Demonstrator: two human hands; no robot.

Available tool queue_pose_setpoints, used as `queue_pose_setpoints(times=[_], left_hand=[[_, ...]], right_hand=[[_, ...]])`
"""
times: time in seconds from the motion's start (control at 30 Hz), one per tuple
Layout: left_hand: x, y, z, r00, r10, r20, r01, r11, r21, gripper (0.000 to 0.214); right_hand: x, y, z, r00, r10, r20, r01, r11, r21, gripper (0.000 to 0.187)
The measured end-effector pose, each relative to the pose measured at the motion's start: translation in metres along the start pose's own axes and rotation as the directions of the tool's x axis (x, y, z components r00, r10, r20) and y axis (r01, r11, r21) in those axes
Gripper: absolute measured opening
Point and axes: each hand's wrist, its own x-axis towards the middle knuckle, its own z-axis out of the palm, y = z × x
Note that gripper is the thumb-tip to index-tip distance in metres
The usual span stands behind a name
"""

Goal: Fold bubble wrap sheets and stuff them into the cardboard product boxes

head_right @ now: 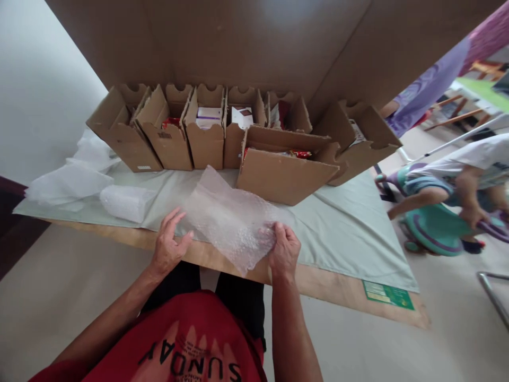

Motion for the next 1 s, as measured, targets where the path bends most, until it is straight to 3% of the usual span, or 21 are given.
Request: queue_pose_setpoints(times=[0.13, 0.23, 0.33, 0.4, 0.53, 0.6, 0.67, 0.73, 0.8, 0.9, 1.0], left_hand=[[0.014, -0.009, 0.014, 0.999, -0.018, 0.048, 0.019, 1.000, -0.020, 0.048], [0.028, -0.013, 0.027, 0.988, -0.018, 0.154, 0.014, 0.999, 0.032, 0.046], [0.032, -0.005, 0.031, 0.940, 0.052, 0.338, -0.098, 0.988, 0.120, 0.032], [0.028, 0.006, 0.025, 0.902, 0.084, 0.424, -0.184, 0.962, 0.200, 0.021], [0.020, 0.029, 0.000, 0.850, 0.020, 0.526, -0.247, 0.897, 0.366, 0.016], [0.023, 0.039, -0.005, 0.821, -0.007, 0.570, -0.273, 0.874, 0.403, 0.021], [0.029, 0.047, 0.001, 0.820, 0.009, 0.573, -0.295, 0.863, 0.409, 0.026], [0.034, 0.054, 0.019, 0.827, 0.064, 0.559, -0.325, 0.865, 0.382, 0.034], [0.036, 0.058, 0.043, 0.799, 0.125, 0.588, -0.375, 0.869, 0.324, 0.044], [0.035, 0.053, 0.070, 0.705, 0.161, 0.691, -0.439, 0.864, 0.246, 0.051], [0.035, 0.035, 0.074, 0.651, 0.162, 0.742, -0.460, 0.861, 0.215, 0.055]], right_hand=[[0.001, 0.005, -0.024, 1.000, 0.005, -0.007, -0.006, 0.991, -0.131, 0.039], [0.013, 0.005, -0.033, 1.000, -0.010, 0.009, 0.012, 0.975, -0.221, 0.040], [0.031, 0.004, -0.041, 0.998, -0.060, 0.003, 0.058, 0.952, -0.299, 0.049], [0.040, 0.004, -0.049, 0.987, -0.157, -0.048, 0.132, 0.934, -0.331, 0.056], [0.037, 0.000, -0.065, 0.874, -0.477, -0.089, 0.376, 0.781, -0.500, 0.049], [0.025, -0.003, -0.065, 0.816, -0.578, 0.022, 0.476, 0.650, -0.592, 0.037], [0.010, -0.006, -0.053, 0.760, -0.620, 0.193, 0.585, 0.524, -0.619, 0.028], [-0.002, -0.005, -0.032, 0.697, -0.606, 0.382, 0.687, 0.414, -0.597, 0.026], [-0.008, 0.000, -0.007, 0.666, -0.518, 0.537, 0.735, 0.331, -0.592, 0.031], [-0.006, 0.012, 0.019, 0.701, -0.312, 0.641, 0.711, 0.227, -0.666, 0.041], [-0.006, 0.024, 0.012, 0.746, -0.245, 0.619, 0.659, 0.140, -0.739, 0.047]])
